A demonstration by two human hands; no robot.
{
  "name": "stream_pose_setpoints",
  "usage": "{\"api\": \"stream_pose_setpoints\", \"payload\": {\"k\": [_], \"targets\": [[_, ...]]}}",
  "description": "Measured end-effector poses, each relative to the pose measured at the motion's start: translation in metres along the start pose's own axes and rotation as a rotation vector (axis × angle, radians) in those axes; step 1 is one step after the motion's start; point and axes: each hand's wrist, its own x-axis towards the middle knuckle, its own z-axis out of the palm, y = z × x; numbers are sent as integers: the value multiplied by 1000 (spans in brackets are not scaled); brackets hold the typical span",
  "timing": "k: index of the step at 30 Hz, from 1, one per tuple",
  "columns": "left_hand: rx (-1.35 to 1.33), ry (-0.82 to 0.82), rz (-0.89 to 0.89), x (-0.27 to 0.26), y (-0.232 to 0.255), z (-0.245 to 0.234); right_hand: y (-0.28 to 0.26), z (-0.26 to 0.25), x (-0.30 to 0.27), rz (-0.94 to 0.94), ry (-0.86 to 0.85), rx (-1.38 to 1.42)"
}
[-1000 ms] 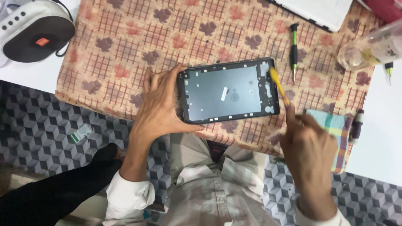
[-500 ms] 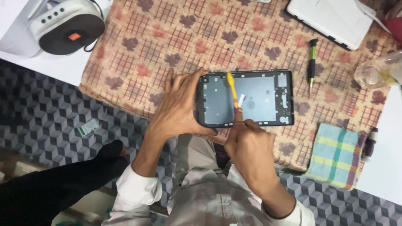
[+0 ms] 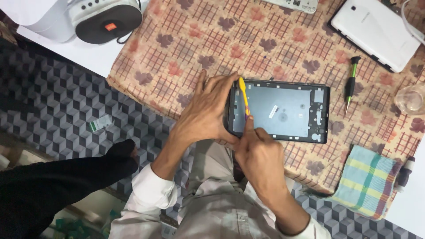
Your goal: The person uses a screwdriver to manipulate internal components of a disassembled tablet, then uses a toothbrush to clean the interior. The person reassembles the tablet by placing the screen and back cover back on.
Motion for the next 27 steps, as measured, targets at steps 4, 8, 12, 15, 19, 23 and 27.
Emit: {"api": "stream_pose_setpoints", "payload": {"k": [4,8,12,15,19,23,27], "targets": [[-14,18,11,-3,-1,0,-11,-11,9,-35,-78,-72],[-40,28,37,-3,0,-1,-15,-17,10,-22,-64,-68],[-22,10,1,1,2,-4,-14,-12,2,-63,-183,-182],[-23,12,-6,0,1,-2,-9,-15,-4,-22,-176,-123],[49,64,42,-5,-3,1,3,-42,-10,-57,-131,82],[-177,157,136,-8,-17,-4,30,-82,-28,74,179,253],[-304,170,-7,-11,-31,-17,71,-87,-52,409,587,618]]}}
